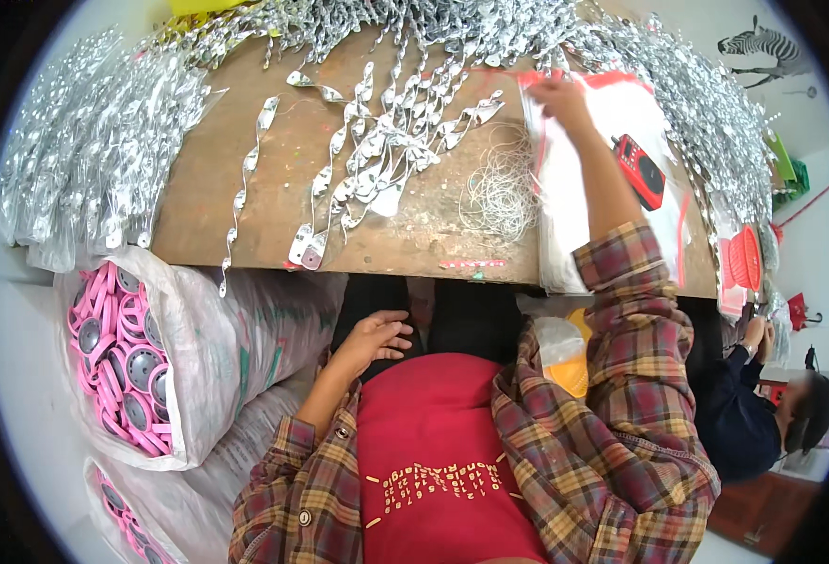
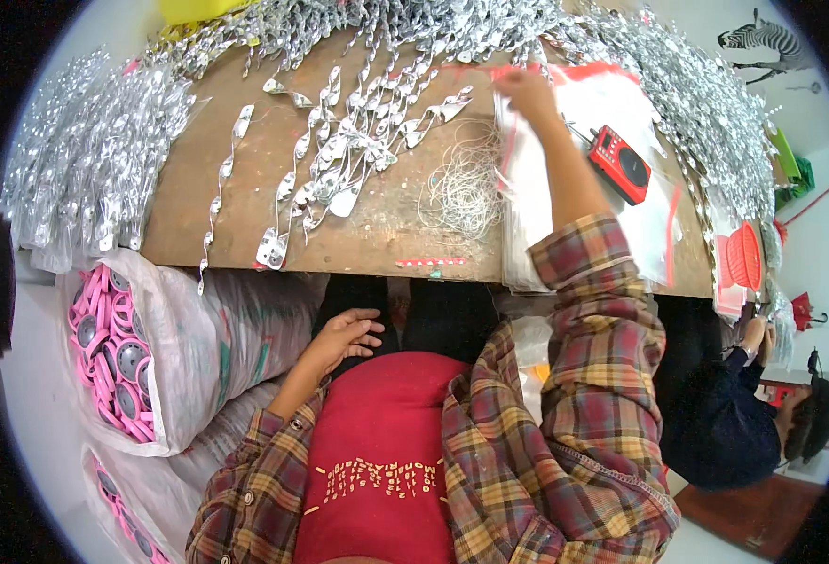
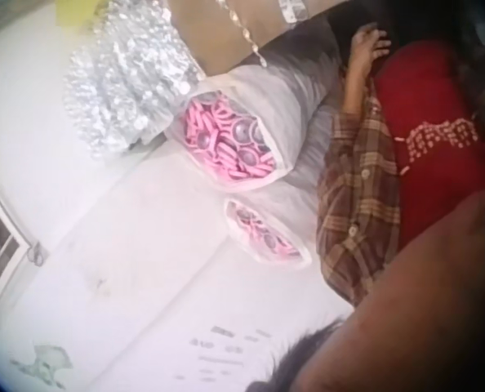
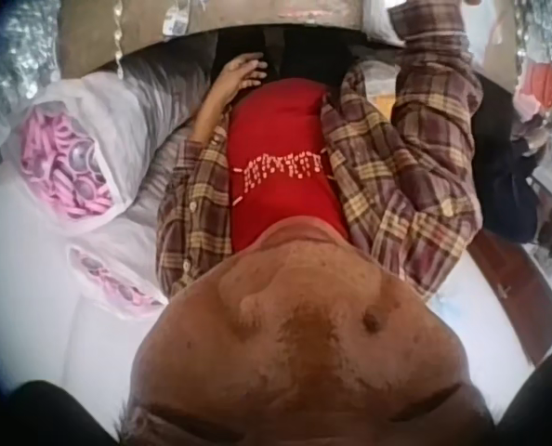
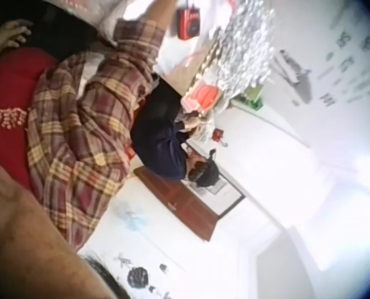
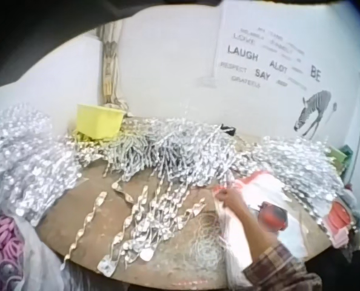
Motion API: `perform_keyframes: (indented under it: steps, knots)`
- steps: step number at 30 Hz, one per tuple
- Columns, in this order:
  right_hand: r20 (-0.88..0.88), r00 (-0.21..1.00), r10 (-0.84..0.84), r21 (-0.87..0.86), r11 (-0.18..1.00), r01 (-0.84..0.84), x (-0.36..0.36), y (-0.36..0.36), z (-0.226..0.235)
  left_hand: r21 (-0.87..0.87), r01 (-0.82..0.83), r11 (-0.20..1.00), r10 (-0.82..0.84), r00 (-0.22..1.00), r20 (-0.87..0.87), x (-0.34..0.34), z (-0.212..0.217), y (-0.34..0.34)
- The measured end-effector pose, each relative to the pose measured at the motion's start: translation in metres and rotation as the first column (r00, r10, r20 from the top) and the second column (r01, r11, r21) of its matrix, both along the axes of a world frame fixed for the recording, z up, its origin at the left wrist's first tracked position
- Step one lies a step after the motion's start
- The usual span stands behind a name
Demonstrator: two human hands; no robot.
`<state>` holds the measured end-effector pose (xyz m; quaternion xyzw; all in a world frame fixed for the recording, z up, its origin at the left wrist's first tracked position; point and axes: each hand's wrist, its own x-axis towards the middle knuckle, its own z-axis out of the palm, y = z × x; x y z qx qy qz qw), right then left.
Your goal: Preparing and packaging silver leaf-shaped decorative items into plastic bags.
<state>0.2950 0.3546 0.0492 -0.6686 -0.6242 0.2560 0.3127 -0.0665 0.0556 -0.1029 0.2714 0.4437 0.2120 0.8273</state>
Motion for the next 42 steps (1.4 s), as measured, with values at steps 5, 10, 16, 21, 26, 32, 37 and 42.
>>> perform_keyframes:
  steps: [5, 10, 16, 21, 26, 32, 37, 42]
  knots:
    - [0.731, 0.627, -0.269, 0.233, 0.962, 0.141, 0.084, 0.003, 0.059, 0.0, 0.006, 1.0, -0.006, 1.0, 0.022, -0.003, 0.002, 0.004]
    - [0.561, 0.827, 0.041, 0.335, 0.902, -0.272, 0.017, -0.025, 0.051, 0.003, 0.01, 1.0, -0.01, 1.0, 0.028, -0.002, -0.001, 0.003]
    - [0.731, 0.579, 0.361, 0.024, 0.835, -0.55, -0.087, -0.03, -0.013, 0.127, 0.117, 0.985, -0.111, 0.992, -0.057, 0.003, 0.007, 0.0]
    - [0.563, 0.772, 0.294, 0.236, 0.838, -0.491, -0.075, -0.051, 0.004, 0.739, 0.348, 0.577, -0.073, 0.923, -0.377, 0.006, 0.118, 0.015]
    - [0.183, 0.896, 0.405, 0.248, 0.862, -0.441, -0.085, -0.153, 0.029, 0.922, 0.272, 0.276, 0.693, 0.608, -0.387, -0.023, 0.174, 0.088]
    - [-0.175, 0.918, 0.355, 0.163, 0.93, -0.329, -0.087, -0.237, 0.006, 0.86, 0.279, 0.426, 0.719, 0.473, -0.509, -0.031, 0.134, 0.158]
    - [-0.371, 0.872, 0.319, 0.078, 0.947, -0.313, -0.096, -0.249, 0.001, 0.866, 0.177, 0.468, 0.712, 0.504, -0.488, -0.049, 0.123, 0.178]
    - [-0.321, 0.851, 0.417, 0.229, 0.905, -0.357, -0.124, -0.244, 0.001, 0.928, -0.203, 0.312, 0.778, 0.615, -0.127, -0.055, 0.176, 0.143]
